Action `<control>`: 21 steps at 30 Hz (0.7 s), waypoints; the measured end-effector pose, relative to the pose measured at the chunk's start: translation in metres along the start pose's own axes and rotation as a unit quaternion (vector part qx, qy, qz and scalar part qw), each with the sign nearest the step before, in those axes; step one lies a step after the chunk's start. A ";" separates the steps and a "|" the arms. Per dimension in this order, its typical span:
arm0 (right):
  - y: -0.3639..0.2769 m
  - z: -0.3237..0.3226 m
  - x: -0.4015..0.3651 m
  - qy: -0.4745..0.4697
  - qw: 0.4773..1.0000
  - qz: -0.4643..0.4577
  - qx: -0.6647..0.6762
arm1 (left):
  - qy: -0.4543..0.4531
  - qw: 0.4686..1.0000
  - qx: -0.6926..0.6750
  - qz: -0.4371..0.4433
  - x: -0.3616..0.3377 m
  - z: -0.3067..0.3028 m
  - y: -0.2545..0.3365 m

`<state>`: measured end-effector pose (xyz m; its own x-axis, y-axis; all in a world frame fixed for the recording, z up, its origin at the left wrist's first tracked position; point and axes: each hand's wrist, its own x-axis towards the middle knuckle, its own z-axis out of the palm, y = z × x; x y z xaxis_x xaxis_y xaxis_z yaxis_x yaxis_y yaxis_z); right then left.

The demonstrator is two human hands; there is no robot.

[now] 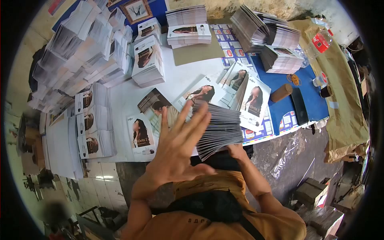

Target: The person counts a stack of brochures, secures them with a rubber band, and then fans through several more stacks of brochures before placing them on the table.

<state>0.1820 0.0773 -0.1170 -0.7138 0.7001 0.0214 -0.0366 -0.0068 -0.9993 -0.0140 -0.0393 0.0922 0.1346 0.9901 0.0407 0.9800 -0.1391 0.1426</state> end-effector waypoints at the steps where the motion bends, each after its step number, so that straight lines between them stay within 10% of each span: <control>1: -0.002 0.000 0.000 0.002 1.000 0.001 -0.007 | 0.126 0.984 -0.122 0.023 0.005 0.012 -0.005; 4: -0.005 0.001 0.000 0.010 1.000 -0.001 -0.027 | 0.343 0.837 -0.423 0.053 0.022 0.066 -0.022; 9: -0.008 0.001 0.000 0.009 1.000 0.017 -0.008 | 0.224 0.688 -0.690 -0.028 0.005 0.166 -0.007; 21: -0.032 0.007 0.005 -0.017 0.998 -0.005 -0.064 | 0.214 0.733 -0.645 -0.043 0.013 0.177 0.000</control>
<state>0.1743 0.0760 -0.0847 -0.7367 0.6755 0.0308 0.0434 0.0927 -0.9947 0.0142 -0.0224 -0.0825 -0.2482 0.9376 0.2436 -0.0080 -0.2535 0.9673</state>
